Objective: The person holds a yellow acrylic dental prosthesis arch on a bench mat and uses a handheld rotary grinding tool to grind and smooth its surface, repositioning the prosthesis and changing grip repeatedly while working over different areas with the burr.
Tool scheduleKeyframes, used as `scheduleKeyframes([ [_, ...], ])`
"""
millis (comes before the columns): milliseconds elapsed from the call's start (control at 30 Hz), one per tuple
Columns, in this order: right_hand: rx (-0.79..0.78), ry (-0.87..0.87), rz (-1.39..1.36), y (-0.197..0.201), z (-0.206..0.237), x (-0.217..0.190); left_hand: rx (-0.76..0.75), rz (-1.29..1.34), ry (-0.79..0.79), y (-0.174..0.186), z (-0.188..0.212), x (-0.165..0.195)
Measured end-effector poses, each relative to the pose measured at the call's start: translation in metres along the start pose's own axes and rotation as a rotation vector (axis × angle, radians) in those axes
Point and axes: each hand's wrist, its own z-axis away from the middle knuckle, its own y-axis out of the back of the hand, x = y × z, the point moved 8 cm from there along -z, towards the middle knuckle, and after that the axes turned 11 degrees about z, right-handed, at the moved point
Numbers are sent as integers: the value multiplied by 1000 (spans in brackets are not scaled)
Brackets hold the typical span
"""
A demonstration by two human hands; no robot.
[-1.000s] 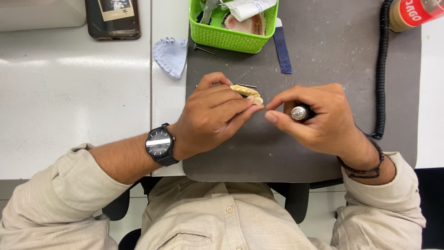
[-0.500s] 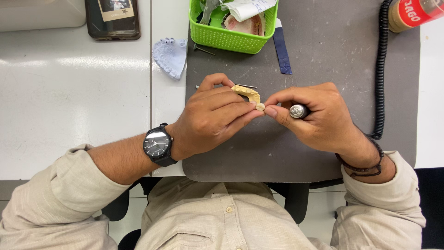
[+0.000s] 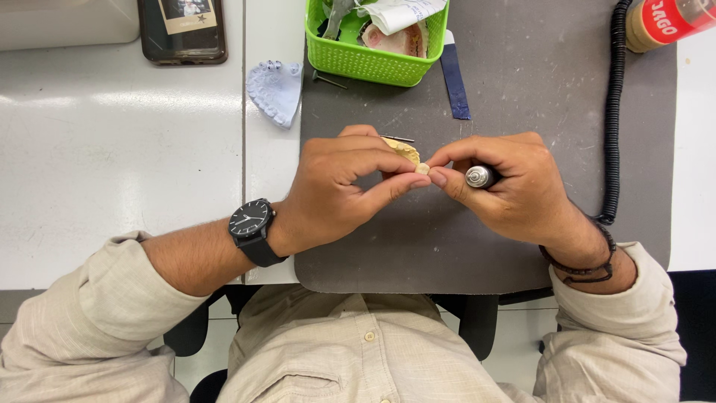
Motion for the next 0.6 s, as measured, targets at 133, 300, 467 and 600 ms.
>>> scheduleKeyframes([
  [133,29,20,0,1,1,-1,0,163,171,-1,0,-12],
  [300,36,16,24,1,2,0,-15,244,286,-4,3,-20],
  [467,66,68,55,4,4,-4,-67,534,388,-12,5,-28],
  [600,58,178,126,3,4,-14,-189,570,390,-19,6,-27],
])
